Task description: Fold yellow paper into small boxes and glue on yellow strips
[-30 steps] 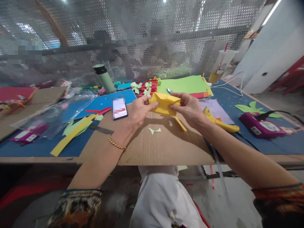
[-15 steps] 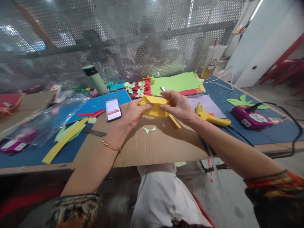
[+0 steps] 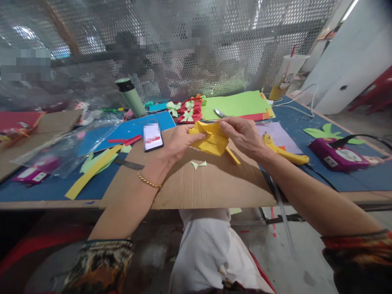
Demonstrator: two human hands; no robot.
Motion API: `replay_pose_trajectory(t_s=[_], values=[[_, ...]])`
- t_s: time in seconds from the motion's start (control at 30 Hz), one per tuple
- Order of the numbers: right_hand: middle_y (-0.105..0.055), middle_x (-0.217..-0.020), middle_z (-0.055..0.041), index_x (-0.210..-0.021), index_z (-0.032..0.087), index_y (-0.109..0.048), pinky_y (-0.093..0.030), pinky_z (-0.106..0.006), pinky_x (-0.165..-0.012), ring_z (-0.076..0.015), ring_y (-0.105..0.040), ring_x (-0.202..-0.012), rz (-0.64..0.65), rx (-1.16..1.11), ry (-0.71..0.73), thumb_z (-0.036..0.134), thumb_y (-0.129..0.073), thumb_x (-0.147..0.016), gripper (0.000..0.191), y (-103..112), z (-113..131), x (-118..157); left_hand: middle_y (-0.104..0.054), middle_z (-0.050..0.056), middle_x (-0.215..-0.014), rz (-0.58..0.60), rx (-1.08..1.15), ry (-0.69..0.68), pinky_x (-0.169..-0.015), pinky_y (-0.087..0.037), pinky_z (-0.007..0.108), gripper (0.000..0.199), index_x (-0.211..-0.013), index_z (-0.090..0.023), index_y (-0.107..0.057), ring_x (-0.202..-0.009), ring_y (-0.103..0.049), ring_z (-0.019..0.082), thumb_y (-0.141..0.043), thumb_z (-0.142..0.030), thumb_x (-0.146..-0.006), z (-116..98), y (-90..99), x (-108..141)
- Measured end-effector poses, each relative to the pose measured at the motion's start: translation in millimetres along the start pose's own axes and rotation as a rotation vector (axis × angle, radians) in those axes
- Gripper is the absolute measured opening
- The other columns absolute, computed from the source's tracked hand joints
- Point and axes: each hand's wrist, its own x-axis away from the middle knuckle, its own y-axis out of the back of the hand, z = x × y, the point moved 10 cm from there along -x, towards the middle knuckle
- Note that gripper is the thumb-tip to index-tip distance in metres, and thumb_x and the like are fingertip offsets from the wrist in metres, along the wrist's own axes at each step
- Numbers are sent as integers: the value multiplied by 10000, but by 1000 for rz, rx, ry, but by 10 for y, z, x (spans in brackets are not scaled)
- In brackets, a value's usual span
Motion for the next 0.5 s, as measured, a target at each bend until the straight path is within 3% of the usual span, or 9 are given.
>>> replay_pose_trajectory(t_s=[0.2, 0.37, 0.5], values=[[-770, -969, -72, -1277, 214, -758, -542, -383, -819, -233, -675, -851, 16, 55, 103, 716, -741, -902, 627, -104, 15, 28, -804, 47, -905, 11, -29, -34, -776, -574, 292, 230, -923, -150, -816, -807, -718, 171, -892, -226, -720, -51, -76, 39], [-767, -1089, -115, -1221, 212, -783, -549, -409, -923, -262, -689, -964, 22, 159, 181, 595, -683, -960, 475, -182, 47, 49, -797, 58, -934, 110, -78, -72, -740, -525, 253, 159, -986, -152, -819, -803, -695, 147, -737, -282, -945, 6, -216, 53], [-778, -1021, -98, -1184, 213, -814, -549, -408, -932, -259, -689, -953, 42, 177, 153, 441, -623, -972, 365, -196, 48, 45, -805, 63, -980, 194, -68, -88, -795, -536, 260, 208, -1068, -153, -815, -855, -705, 157, -711, -318, -994, 31, -287, 48]])
